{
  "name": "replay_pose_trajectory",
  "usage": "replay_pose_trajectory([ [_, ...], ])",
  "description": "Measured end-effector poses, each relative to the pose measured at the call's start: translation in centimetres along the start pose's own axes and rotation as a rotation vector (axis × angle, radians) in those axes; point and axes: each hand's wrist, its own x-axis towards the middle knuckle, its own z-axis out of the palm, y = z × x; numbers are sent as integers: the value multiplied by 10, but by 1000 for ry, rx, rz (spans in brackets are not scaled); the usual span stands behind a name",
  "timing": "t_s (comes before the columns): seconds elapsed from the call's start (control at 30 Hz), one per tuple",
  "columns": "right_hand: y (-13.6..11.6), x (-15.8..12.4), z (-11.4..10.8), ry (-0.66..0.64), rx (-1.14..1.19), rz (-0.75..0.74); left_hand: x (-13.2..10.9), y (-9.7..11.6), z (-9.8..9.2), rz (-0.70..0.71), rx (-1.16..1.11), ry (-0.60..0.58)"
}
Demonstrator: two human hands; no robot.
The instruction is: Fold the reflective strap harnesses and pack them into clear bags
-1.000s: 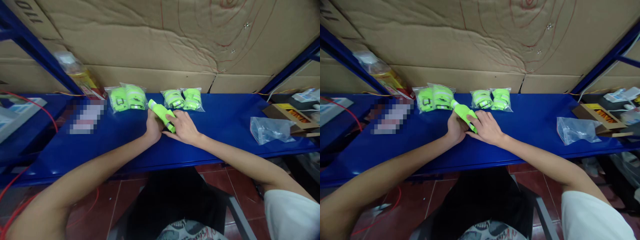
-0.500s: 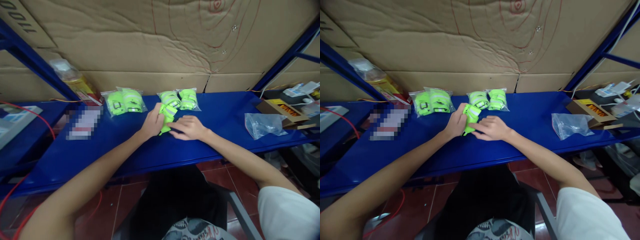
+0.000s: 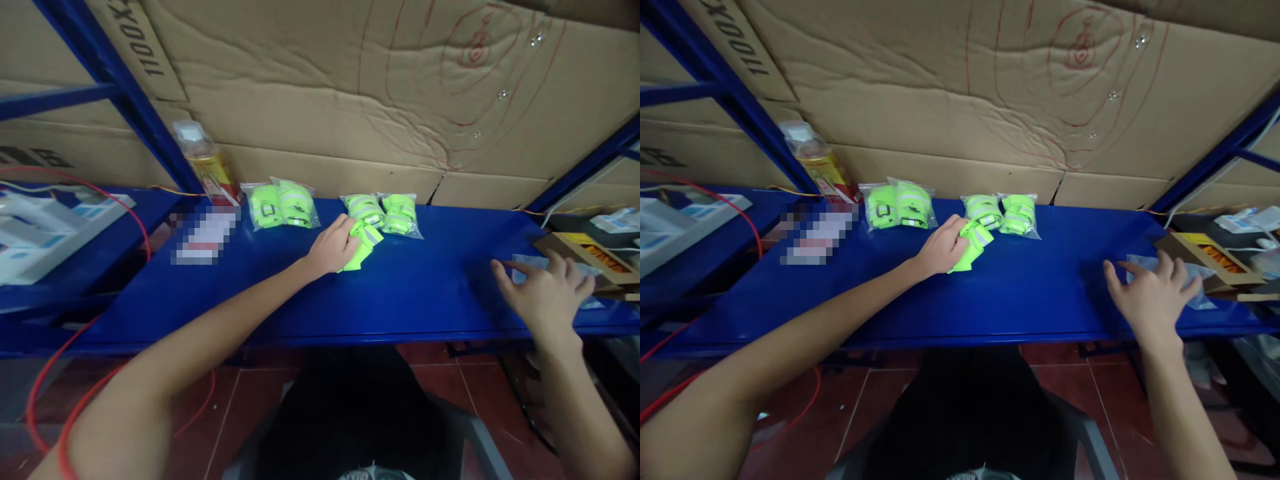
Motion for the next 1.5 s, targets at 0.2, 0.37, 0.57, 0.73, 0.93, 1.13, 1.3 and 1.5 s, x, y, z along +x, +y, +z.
replay_pose_trajectory([
  [0.2,-34,4,-21,-203,23,-113,2,9,1,61,98,-13],
  [0.37,-128,33,-48,134,397,-435,1,9,3,177,170,9],
  [0.57,-233,53,-19,146,591,-890,-3,-4,0,280,200,129],
  [0.73,-247,33,5,162,713,-956,-7,-15,-6,333,216,184],
  [0.93,-225,35,-13,186,897,-817,-9,-18,-6,391,183,252],
  [1.13,-224,32,-15,126,1189,-772,-11,-14,-8,407,184,291],
  [1.3,-227,28,-14,42,1297,-625,-13,-7,-10,425,168,320],
  [1.5,-224,32,-20,211,1191,-671,-14,-7,-5,619,232,329],
])
